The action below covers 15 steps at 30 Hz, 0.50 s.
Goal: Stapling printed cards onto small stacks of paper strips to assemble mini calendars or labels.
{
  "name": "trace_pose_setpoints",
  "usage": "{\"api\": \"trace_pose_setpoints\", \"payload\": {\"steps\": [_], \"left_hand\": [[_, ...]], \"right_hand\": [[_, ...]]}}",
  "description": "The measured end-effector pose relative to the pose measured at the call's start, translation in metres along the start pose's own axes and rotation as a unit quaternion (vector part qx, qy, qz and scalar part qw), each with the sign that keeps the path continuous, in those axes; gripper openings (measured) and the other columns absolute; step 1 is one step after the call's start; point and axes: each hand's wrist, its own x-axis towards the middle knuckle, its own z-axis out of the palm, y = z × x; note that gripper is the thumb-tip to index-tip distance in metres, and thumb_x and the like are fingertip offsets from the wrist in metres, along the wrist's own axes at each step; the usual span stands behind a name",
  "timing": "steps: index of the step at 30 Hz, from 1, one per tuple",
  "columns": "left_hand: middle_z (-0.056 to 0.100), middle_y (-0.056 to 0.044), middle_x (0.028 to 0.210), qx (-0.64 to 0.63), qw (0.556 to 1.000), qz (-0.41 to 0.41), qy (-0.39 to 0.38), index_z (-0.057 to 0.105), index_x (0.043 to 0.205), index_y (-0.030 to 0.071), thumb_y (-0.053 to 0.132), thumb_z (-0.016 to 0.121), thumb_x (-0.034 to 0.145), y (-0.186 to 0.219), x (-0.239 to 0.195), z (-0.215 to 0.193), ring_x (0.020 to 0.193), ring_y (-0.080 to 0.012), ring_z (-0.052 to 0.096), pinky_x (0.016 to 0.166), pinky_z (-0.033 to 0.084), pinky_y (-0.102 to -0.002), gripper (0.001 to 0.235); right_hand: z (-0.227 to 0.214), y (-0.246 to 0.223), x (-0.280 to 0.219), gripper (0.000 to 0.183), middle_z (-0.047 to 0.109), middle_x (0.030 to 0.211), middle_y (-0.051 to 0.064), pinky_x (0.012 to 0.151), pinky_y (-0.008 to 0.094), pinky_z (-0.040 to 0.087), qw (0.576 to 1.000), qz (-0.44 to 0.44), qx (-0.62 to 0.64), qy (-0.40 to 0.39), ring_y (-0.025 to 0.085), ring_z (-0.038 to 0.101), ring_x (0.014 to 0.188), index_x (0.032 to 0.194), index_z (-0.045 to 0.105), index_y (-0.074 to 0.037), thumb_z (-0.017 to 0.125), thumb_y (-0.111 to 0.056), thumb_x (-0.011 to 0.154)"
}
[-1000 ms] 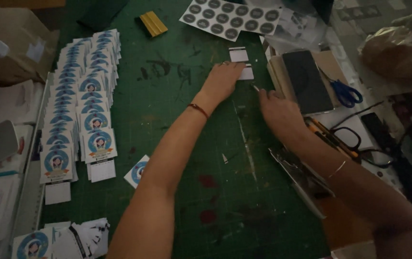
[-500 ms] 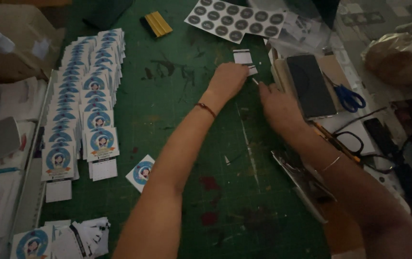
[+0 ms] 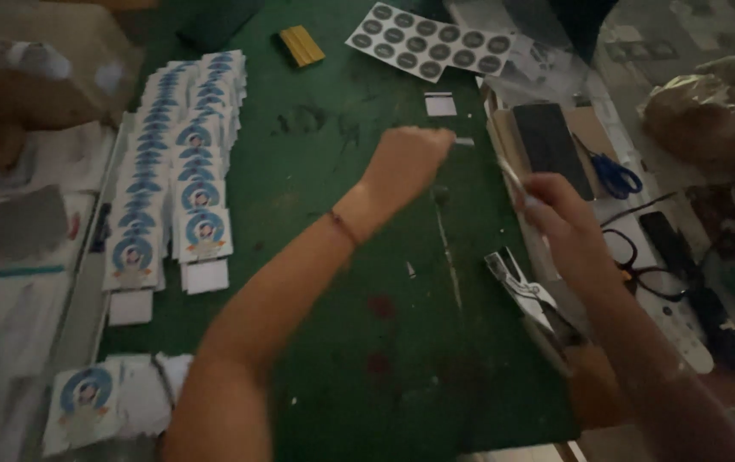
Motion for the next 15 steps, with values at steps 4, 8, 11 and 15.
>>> {"api": "trace_pose_setpoints", "payload": {"steps": [4,8,11,15], "left_hand": [[0.08,-0.008,0.094,0.105,0.992,0.062,0.017,0.075,0.104,0.012,0.014,0.065,0.105,0.078,-0.066,-0.094,0.089,-0.028,0.079,0.085,0.063,-0.042,0.01],[0.079,-0.023,0.108,0.135,0.983,0.12,0.042,0.076,0.117,-0.003,0.01,0.068,0.101,0.133,-0.14,-0.145,0.103,-0.0393,0.081,0.105,0.06,-0.054,0.022],[0.079,-0.026,0.109,0.136,0.982,0.119,0.049,0.076,0.12,-0.005,0.007,0.067,0.102,0.156,-0.183,-0.159,0.106,-0.0423,0.08,0.107,0.06,-0.057,0.024],[0.08,-0.022,0.11,0.146,0.984,0.094,0.048,0.075,0.122,-0.001,0.01,0.069,0.103,0.169,-0.216,-0.163,0.108,-0.0384,0.08,0.107,0.061,-0.054,0.023]], "right_hand": [[0.015,-0.004,-0.059,0.039,0.057,0.081,0.002,0.061,0.028,0.05,0.974,0.088,0.206,-0.023,0.009,0.054,0.067,0.138,0.067,0.001,0.057,-0.015,0.105],[0.052,0.063,-0.084,0.035,0.056,0.066,0.001,0.047,0.028,0.038,0.934,0.088,0.312,-0.154,0.008,0.048,0.05,0.105,0.075,0.002,0.054,-0.025,0.111],[0.079,0.081,-0.11,0.036,0.062,0.062,0.004,0.04,0.028,0.035,0.904,0.097,0.364,-0.2,0.01,0.048,0.041,0.1,0.078,0.003,0.057,-0.024,0.112],[0.115,0.119,-0.131,0.022,0.067,0.071,0.008,0.04,0.029,0.04,0.889,0.15,0.396,-0.172,0.011,0.052,0.044,0.115,0.074,0.004,0.065,-0.014,0.107]]}}
